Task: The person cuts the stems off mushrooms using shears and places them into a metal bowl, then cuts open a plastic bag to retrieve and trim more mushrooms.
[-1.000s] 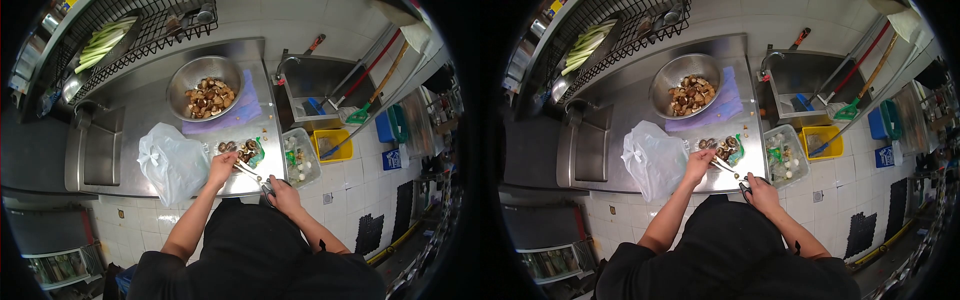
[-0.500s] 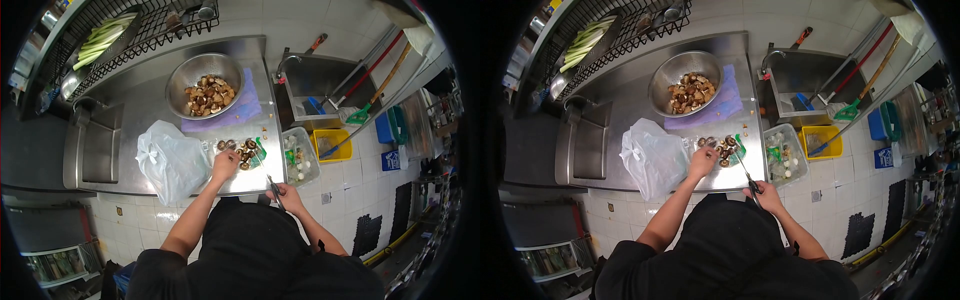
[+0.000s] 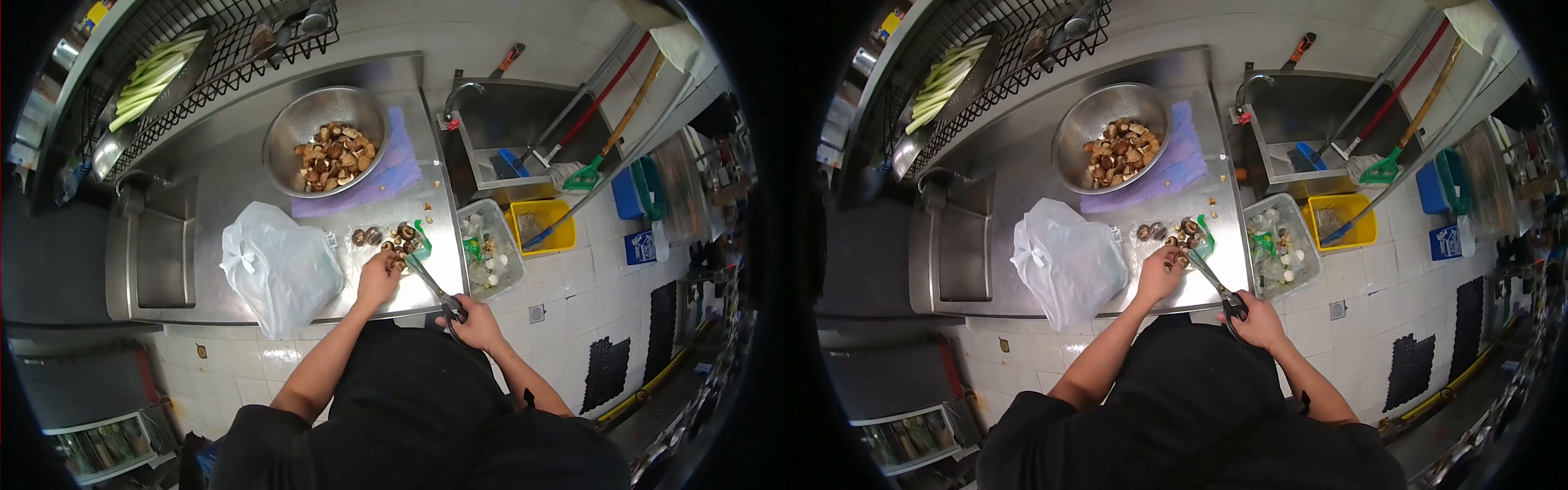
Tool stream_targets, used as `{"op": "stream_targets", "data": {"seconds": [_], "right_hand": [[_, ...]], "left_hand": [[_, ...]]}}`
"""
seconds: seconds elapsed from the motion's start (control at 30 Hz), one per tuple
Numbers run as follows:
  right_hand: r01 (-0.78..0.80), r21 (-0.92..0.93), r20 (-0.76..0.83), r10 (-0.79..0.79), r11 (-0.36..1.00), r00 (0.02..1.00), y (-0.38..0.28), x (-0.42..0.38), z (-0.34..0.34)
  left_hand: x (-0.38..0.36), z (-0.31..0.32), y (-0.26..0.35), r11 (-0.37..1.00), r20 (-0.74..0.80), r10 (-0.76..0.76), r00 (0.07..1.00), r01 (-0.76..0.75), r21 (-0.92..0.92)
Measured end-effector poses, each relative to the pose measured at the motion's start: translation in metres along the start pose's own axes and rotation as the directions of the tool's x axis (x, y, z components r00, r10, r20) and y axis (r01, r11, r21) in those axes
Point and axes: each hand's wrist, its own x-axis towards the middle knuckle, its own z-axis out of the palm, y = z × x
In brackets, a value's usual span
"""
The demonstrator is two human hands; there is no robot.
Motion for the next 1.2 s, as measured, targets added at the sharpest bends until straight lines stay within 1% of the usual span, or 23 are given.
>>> {"op": "stream_targets", "data": {"seconds": [0.03, 0.07, 0.1, 0.13, 0.2, 0.33, 0.43, 0.57, 0.63, 0.67, 0.73, 0.77, 0.8, 0.83, 0.87, 0.93, 0.97, 1.03, 1.07, 1.1, 1.13, 1.17, 1.2], "right_hand": [[0.005, -0.095, -0.008, -0.006, 0.996, 1.0, 0.0, -0.001, 0.0], [0.001, -0.09, -0.012, -0.002, 0.996, 1.0, -0.001, -0.003, 0.0], [0.043, -0.129, -0.019, -0.046, 0.991, 0.999, -0.003, -0.005, 0.001], [0.086, -0.169, -0.022, -0.091, 0.982, 0.996, -0.005, -0.005, 0.001], [0.123, -0.221, -0.015, -0.129, 0.968, 0.991, -0.003, -0.003, 0.006], [0.189, -0.383, -0.016, -0.211, 0.904, 0.977, 0.004, 0.003, 0.015], [0.234, -0.427, 0.023, -0.248, 0.874, 0.969, 0.0, 0.004, 0.012], [0.246, -0.43, 0.045, -0.251, 0.869, 0.967, 0.007, 0.011, 0.013], [0.183, -0.399, 0.1, -0.156, 0.898, 0.983, -0.001, 0.01, 0.01], [0.181, -0.4, 0.101, -0.153, 0.899, 0.983, 0.003, 0.01, 0.011], [0.293, -0.136, 0.017, -0.294, 0.946, 0.956, 0.018, 0.012, 0.022], [0.293, -0.137, 0.018, -0.294, 0.946, 0.956, 0.027, 0.014, 0.031], [0.181, 0.155, 0.014, -0.185, 0.971, 0.983, 0.029, 0.014, 0.038], [0.05, 0.432, 0.043, -0.076, 0.901, 0.996, 0.032, 0.014, 0.042], [0.048, 0.431, 0.046, -0.075, 0.901, 0.996, 0.036, 0.012, 0.042], [-0.146, 0.525, 0.108, 0.105, 0.839, 0.989, 0.014, 0.008, 0.026], [-0.146, 0.526, 0.105, 0.107, 0.838, 0.989, 0.011, 0.008, 0.021], [-0.09, 0.369, 0.033, 0.084, 0.925, 0.996, 0.008, 0.009, 0.014], [-0.089, 0.369, 0.03, 0.084, 0.925, 0.996, 0.01, 0.011, 0.013], [-0.081, 0.334, 0.015, 0.081, 0.939, 0.997, 0.011, 0.012, 0.013], [-0.073, 0.298, 0.002, 0.076, 0.952, 0.997, 0.012, 0.013, 0.012], [-0.073, 0.298, 0.001, 0.076, 0.952, 0.997, 0.012, 0.012, 0.011], [-0.079, 0.242, -0.009, 0.083, 0.967, 0.996, 0.008, 0.011, 0.008]], "left_hand": [[0.0, -0.009, 0.008, 0.929, 0.064, -0.208, 0.976, 0.218, -0.298], [-0.001, -0.016, 0.012, 0.725, 0.188, -0.381, 0.905, 0.419, -0.547], [0.001, -0.019, 0.005, 0.62, 0.259, -0.347, 0.902, 0.427, -0.658], [0.001, -0.017, 0.002, 0.62, 0.259, -0.348, 0.901, 0.428, -0.657], [0.0, -0.015, 0.001, 0.362, 0.278, -0.337, 0.899, 0.396, -0.844], [-0.004, -0.023, 0.0, 0.337, 0.299, -0.281, 0.912, 0.386, -0.859], [-0.009, -0.024, 0.003, 0.374, 0.272, -0.32, 0.907, 0.385, -0.844], [-0.011, -0.02, 0.004, 0.361, 0.264, -0.341, 0.902, 0.385, -0.849], [-0.009, -0.013, -0.009, 0.441, 0.27, -0.375, 0.887, 0.427, -0.79], [-0.009, -0.009, -0.014, 0.438, 0.273, -0.376, 0.886, 0.429, -0.79], [-0.006, -0.007, -0.017, 0.418, 0.254, -0.386, 0.887, 0.414, -0.809], [-0.003, -0.009, -0.017, 0.417, 0.255, -0.386, 0.886, 0.414, -0.809], [0.0, -0.01, -0.016, 0.346, 0.282, -0.392, 0.876, 0.424, -0.837], [0.003, -0.012, -0.015, 0.273, 0.309, -0.396, 0.865, 0.432, -0.859], [0.005, -0.013, -0.014, 0.271, 0.31, -0.397, 0.864, 0.433, -0.86], [0.011, -0.015, -0.012, 0.26, 0.317, -0.404, 0.858, 0.44, -0.86], [0.014, -0.016, -0.01, 0.261, 0.318, -0.402, 0.859, 0.441, -0.859], [0.019, -0.018, -0.002, 0.474, 0.287, -0.424, 0.859, 0.48, -0.738], [0.022, -0.019, 0.001, 0.475, 0.288, -0.421, 0.86, 0.479, -0.738], [0.023, -0.018, 0.002, 0.814, 0.108, -0.274, 0.956, 0.29, -0.504], [0.024, -0.018, 0.003, 0.986, -0.004, -0.054, 0.999, 0.053, -0.159], [0.024, -0.016, 0.003, 0.99, -0.055, 0.133, 0.99, -0.135, -0.037], [0.025, -0.015, 0.003, 0.99, -0.056, 0.134, 0.989, -0.136, -0.036]]}}
